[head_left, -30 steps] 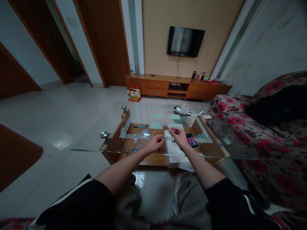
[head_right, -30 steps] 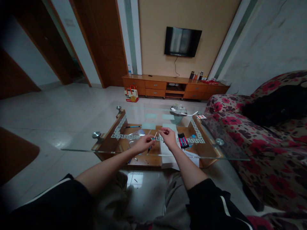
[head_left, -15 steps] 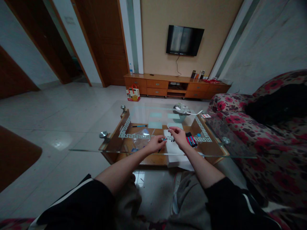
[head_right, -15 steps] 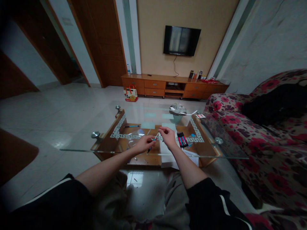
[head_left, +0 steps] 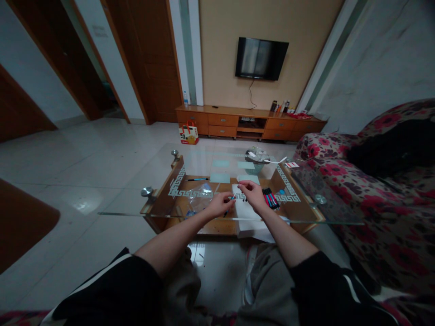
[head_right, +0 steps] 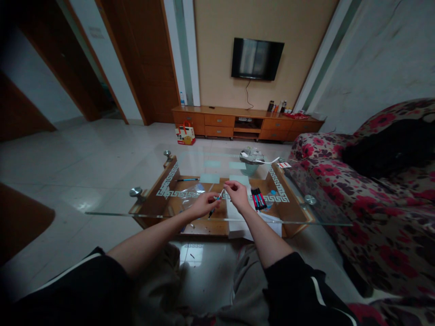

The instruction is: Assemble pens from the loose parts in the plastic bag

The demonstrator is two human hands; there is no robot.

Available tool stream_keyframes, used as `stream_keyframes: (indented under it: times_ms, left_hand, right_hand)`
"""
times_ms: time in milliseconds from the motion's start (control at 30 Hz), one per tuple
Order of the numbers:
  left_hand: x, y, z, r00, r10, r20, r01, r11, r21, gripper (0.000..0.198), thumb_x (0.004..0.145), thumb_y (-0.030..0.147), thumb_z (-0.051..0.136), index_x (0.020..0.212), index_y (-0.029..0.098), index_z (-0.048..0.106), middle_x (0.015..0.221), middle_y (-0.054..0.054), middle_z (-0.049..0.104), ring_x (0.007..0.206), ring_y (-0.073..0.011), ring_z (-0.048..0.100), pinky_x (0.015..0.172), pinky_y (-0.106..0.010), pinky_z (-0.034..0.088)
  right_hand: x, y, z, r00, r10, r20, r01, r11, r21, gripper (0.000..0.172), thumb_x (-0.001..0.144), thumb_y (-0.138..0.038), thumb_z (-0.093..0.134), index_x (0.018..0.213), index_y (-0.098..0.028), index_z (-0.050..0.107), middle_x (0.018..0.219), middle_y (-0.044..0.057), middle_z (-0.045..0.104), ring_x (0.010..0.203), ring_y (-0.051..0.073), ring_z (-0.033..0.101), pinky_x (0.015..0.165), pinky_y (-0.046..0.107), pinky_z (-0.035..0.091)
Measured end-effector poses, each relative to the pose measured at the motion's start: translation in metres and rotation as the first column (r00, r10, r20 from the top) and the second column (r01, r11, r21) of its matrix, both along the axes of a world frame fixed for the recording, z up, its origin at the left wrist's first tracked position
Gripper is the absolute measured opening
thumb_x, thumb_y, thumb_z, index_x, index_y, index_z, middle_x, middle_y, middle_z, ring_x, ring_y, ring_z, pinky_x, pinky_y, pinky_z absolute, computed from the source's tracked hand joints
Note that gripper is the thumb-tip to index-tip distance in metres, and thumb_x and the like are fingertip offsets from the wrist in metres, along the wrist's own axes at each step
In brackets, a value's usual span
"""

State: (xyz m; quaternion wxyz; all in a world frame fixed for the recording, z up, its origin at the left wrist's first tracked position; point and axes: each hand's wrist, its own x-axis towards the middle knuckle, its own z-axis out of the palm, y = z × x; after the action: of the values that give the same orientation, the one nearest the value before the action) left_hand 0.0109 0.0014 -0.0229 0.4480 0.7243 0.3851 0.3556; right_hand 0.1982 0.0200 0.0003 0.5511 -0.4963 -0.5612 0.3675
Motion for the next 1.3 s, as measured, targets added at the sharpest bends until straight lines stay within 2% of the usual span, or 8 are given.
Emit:
stream_keyframes:
  times_ms: [133, 433, 567, 667, 833, 1067, 1300]
  left_hand:
    - [0.001, 0.0, 0.0, 1.0, 0.003, 0.006, -0.003, 1.0, -0.009, 0.031, 0.086, 0.041, 0.061, 0.102, 0.015, 0.068, 0.071, -0.003, 0.069, 0.058, -0.0149, 0.064, 0.056, -0.024, 0.049]
    - [0.002, 0.002, -0.002, 1.0, 0.026, 0.006, -0.026, 0.999, -0.02, 0.031, 0.086, 0.04, 0.061, 0.104, 0.015, 0.062, 0.071, -0.003, 0.068, 0.061, -0.0164, 0.065, 0.057, -0.025, 0.049]
    - [0.002, 0.003, -0.005, 0.999, 0.048, 0.009, -0.048, 0.999, -0.019, 0.037, 0.085, 0.038, 0.062, 0.114, 0.017, 0.054, 0.068, 0.001, 0.067, 0.056, -0.0146, 0.063, 0.057, -0.024, 0.048]
    - [0.0, 0.002, -0.005, 0.998, 0.054, 0.023, -0.054, 0.998, -0.012, 0.048, 0.086, 0.036, 0.063, 0.127, 0.019, 0.046, 0.066, 0.003, 0.065, 0.056, -0.0136, 0.062, 0.057, -0.024, 0.047]
    - [-0.001, 0.0, -0.003, 0.999, -0.005, 0.051, 0.004, 1.0, 0.012, 0.066, 0.085, 0.032, 0.065, 0.143, 0.021, 0.036, 0.064, 0.006, 0.061, 0.054, -0.0118, 0.058, 0.057, -0.023, 0.044]
    - [-0.001, 0.002, -0.007, 1.0, -0.025, 0.009, 0.025, 0.999, 0.042, 0.064, 0.085, 0.03, 0.064, 0.143, 0.019, 0.041, 0.06, 0.008, 0.05, 0.051, -0.0089, 0.049, 0.051, -0.019, 0.036]
    - [0.0, 0.003, -0.007, 0.997, -0.003, 0.077, 0.003, 1.0, 0.004, 0.061, 0.083, 0.036, 0.067, 0.138, 0.018, 0.045, 0.07, 0.002, 0.063, 0.056, -0.0117, 0.056, 0.057, -0.023, 0.045]
  right_hand:
    - [-0.001, 0.0, -0.001, 0.999, 0.023, -0.022, -0.023, 1.0, -0.001, 0.038, 0.073, -0.046, 0.074, 0.095, -0.016, 0.072, 0.076, 0.004, 0.069, 0.066, 0.016, 0.06, 0.063, 0.028, 0.047]
    - [-0.007, -0.008, 0.004, 0.982, 0.163, -0.097, -0.171, 0.982, -0.077, 0.043, 0.07, -0.036, 0.076, 0.106, -0.015, 0.065, 0.074, 0.003, 0.072, 0.073, 0.017, 0.067, 0.071, 0.029, 0.051]
    - [-0.007, -0.011, 0.006, 0.981, 0.173, -0.093, -0.184, 0.975, -0.124, 0.048, 0.071, -0.036, 0.075, 0.112, -0.016, 0.061, 0.078, 0.003, 0.074, 0.073, 0.018, 0.068, 0.066, 0.028, 0.051]
    - [-0.007, -0.012, 0.006, 0.98, 0.17, -0.099, -0.183, 0.972, -0.149, 0.052, 0.07, -0.036, 0.076, 0.115, -0.016, 0.059, 0.08, 0.005, 0.075, 0.073, 0.019, 0.068, 0.063, 0.027, 0.051]
    - [-0.008, -0.012, 0.003, 0.973, 0.197, -0.12, -0.214, 0.964, -0.156, 0.048, 0.071, -0.034, 0.075, 0.112, -0.018, 0.057, 0.082, 0.005, 0.075, 0.077, 0.018, 0.07, 0.069, 0.027, 0.052]
    - [-0.009, -0.011, 0.002, 0.976, 0.206, -0.074, -0.216, 0.959, -0.181, 0.049, 0.072, -0.034, 0.075, 0.115, -0.02, 0.057, 0.077, 0.002, 0.074, 0.072, 0.017, 0.068, 0.07, 0.029, 0.052]
    - [-0.01, -0.01, -0.001, 0.965, 0.257, -0.049, -0.261, 0.957, -0.125, 0.047, 0.072, -0.038, 0.075, 0.111, -0.018, 0.06, 0.078, 0.001, 0.072, 0.071, 0.016, 0.066, 0.072, 0.03, 0.052]
